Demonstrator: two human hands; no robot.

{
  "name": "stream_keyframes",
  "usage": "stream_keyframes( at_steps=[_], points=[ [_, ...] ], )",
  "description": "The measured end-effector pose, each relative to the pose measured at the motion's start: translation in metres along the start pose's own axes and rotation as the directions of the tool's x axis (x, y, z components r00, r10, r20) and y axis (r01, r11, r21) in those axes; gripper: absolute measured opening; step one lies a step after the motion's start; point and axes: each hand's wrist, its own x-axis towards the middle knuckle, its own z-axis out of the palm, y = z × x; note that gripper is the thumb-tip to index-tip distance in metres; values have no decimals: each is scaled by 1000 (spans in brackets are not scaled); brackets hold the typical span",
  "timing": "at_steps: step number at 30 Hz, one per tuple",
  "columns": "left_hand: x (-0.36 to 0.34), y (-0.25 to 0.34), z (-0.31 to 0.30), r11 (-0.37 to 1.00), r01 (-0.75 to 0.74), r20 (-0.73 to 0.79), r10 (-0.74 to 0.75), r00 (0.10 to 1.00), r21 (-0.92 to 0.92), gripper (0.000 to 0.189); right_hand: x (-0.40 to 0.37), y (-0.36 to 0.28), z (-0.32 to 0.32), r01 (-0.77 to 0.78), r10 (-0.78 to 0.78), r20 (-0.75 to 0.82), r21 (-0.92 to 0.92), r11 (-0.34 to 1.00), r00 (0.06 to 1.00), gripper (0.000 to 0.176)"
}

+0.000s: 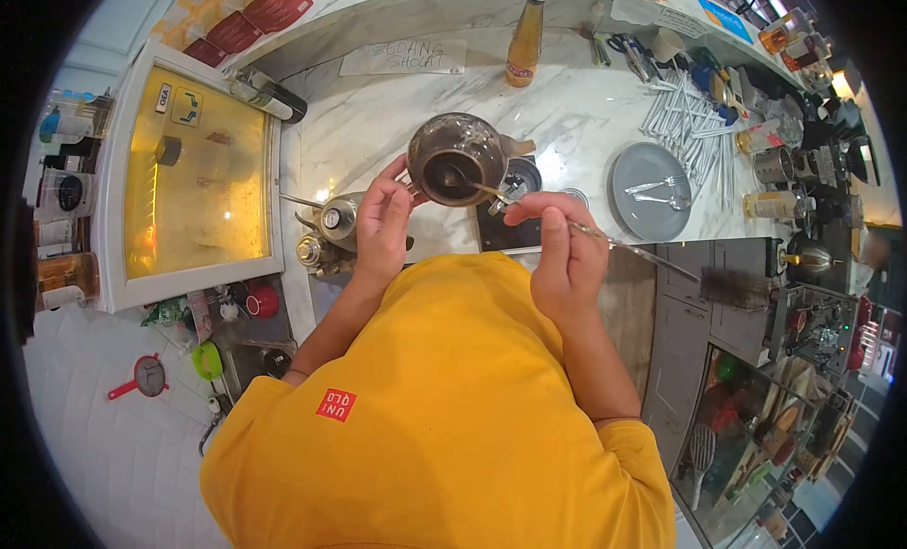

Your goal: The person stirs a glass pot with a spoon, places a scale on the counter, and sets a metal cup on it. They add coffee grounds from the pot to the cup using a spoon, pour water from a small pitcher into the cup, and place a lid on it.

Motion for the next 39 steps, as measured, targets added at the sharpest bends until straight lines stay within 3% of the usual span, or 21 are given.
stream_keyframes(
  at_steps=[7, 17, 20, 23, 26, 30, 39],
  points=[
    [5, -9, 1, 985, 139, -124, -127, 984, 97, 20, -2, 5, -19, -185, 238, -114, 352, 918, 965, 33],
    [7, -27, -5, 959, 283, -241, -273, 931, 9, 17, -20, 32, -66, -307, 401, -258, 337, 890, 879, 30],
    [6, -28, -8, 952, 304, -211, -291, 933, 29, 17, -24, 47, -60, -381, 455, -261, 291, 878, 851, 28],
    [4, -30, -12, 950, 310, -200, -297, 934, 38, 17, -28, 62, -51, -343, 348, -189, 58, 938, 918, 24],
    [3, -29, -14, 947, 317, -201, -304, 931, 39, 18, -28, 61, -53, -199, 223, 41, -323, 925, 974, 20],
    [0, -31, -19, 949, 315, -211, -303, 929, 26, 18, -21, 48, -52, -92, 124, 72, -346, 934, 990, 18],
    [0, -34, -19, 946, 324, -213, -317, 924, -3, 18, -17, 39, -53, -84, 130, 88, -402, 912, 988, 19]
  ],
)
